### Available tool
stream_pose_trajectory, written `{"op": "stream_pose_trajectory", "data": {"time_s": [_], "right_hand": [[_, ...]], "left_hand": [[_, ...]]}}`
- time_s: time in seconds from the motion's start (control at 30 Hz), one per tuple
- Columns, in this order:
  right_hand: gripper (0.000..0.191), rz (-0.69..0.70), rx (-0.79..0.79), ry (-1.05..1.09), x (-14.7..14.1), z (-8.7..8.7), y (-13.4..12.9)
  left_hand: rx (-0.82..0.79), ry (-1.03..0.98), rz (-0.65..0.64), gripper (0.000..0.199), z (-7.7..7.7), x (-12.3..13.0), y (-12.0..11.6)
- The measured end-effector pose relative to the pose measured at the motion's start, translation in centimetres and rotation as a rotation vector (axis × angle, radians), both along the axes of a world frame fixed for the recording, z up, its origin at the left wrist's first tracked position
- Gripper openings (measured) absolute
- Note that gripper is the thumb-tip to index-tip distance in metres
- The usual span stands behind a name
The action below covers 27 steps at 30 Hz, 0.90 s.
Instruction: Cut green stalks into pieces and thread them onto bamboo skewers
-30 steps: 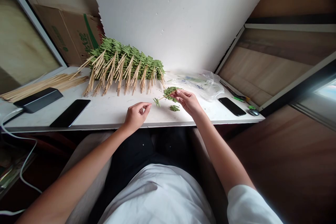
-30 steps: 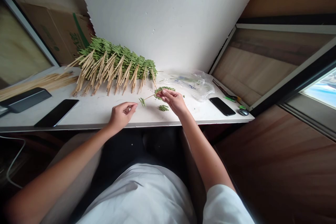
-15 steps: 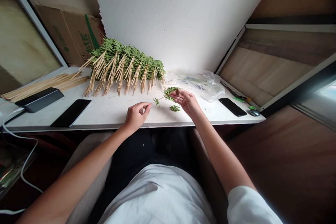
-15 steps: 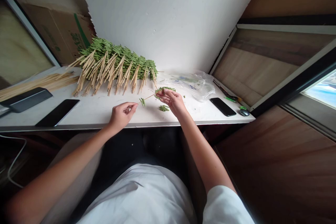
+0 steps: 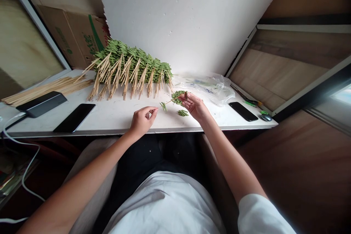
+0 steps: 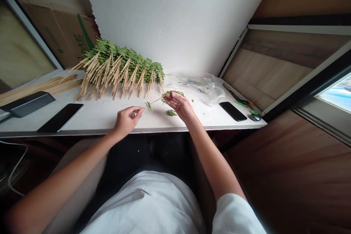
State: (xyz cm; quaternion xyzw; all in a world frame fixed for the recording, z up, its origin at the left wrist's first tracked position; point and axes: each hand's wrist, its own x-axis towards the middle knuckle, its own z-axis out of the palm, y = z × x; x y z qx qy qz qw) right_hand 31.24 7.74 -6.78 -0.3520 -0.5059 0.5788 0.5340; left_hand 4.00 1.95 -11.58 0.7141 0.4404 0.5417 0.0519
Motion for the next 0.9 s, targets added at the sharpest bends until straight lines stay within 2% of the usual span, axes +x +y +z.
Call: {"op": "stream_pose_trajectory", "data": {"time_s": [0.37,0.53,0.9], "right_hand": [[0.039,0.046,-0.044,0.136,-0.03,-0.73,0.57],[0.035,0.052,-0.039,0.128,0.05,-0.83,0.62],[0.039,-0.067,0.016,0.039,0.33,-0.57,0.69]], "left_hand": [[0.018,0.011,-0.015,0.02,-0.04,-0.01,0.03],[0.044,0.021,-0.021,0.018,-0.04,-0.02,0.05],[0.12,0.133,0.001,0.014,0.42,-0.51,0.02]]}}
